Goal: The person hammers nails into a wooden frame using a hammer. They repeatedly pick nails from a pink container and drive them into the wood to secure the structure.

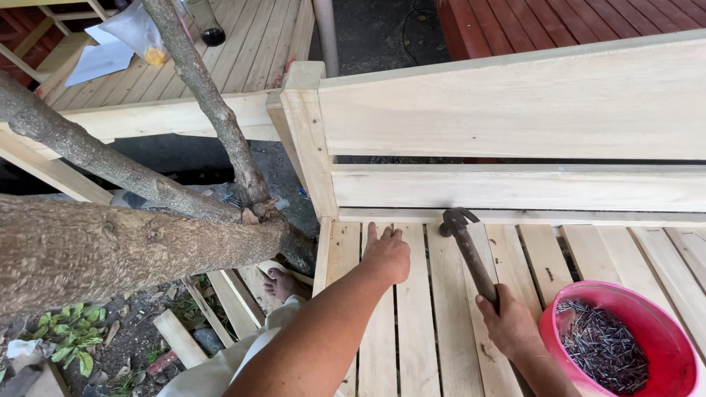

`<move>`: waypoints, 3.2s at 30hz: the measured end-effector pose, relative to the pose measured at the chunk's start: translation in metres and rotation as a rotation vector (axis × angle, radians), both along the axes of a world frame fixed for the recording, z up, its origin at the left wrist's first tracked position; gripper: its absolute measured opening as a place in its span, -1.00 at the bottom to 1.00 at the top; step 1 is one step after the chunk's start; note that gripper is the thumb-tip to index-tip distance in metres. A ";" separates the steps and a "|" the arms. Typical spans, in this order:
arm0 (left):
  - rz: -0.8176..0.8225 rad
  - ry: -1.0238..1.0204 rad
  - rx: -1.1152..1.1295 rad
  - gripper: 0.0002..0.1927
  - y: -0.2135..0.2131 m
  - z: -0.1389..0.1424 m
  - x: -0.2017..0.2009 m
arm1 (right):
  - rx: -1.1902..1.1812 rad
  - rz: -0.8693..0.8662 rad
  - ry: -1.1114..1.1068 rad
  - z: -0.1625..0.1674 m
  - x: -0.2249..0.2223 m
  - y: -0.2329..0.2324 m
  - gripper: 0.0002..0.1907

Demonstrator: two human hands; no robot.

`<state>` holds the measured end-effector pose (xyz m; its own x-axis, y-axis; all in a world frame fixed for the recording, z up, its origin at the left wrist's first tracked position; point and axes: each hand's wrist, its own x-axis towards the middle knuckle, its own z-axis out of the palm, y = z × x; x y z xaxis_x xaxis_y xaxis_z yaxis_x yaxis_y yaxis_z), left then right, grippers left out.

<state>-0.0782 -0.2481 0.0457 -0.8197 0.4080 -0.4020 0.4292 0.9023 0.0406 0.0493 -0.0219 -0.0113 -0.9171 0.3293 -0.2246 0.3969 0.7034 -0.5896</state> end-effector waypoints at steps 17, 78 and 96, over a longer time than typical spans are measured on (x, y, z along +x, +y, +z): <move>-0.007 0.015 0.026 -0.53 0.007 -0.002 0.003 | 0.028 -0.046 -0.214 -0.002 -0.023 0.005 -0.50; -0.117 0.053 0.169 -0.53 0.058 0.032 0.008 | 0.572 -0.241 -0.305 -0.002 0.004 0.117 -0.42; -0.141 0.150 0.323 -0.50 0.067 0.038 0.006 | 0.525 -0.242 -0.162 0.010 -0.004 0.137 -0.74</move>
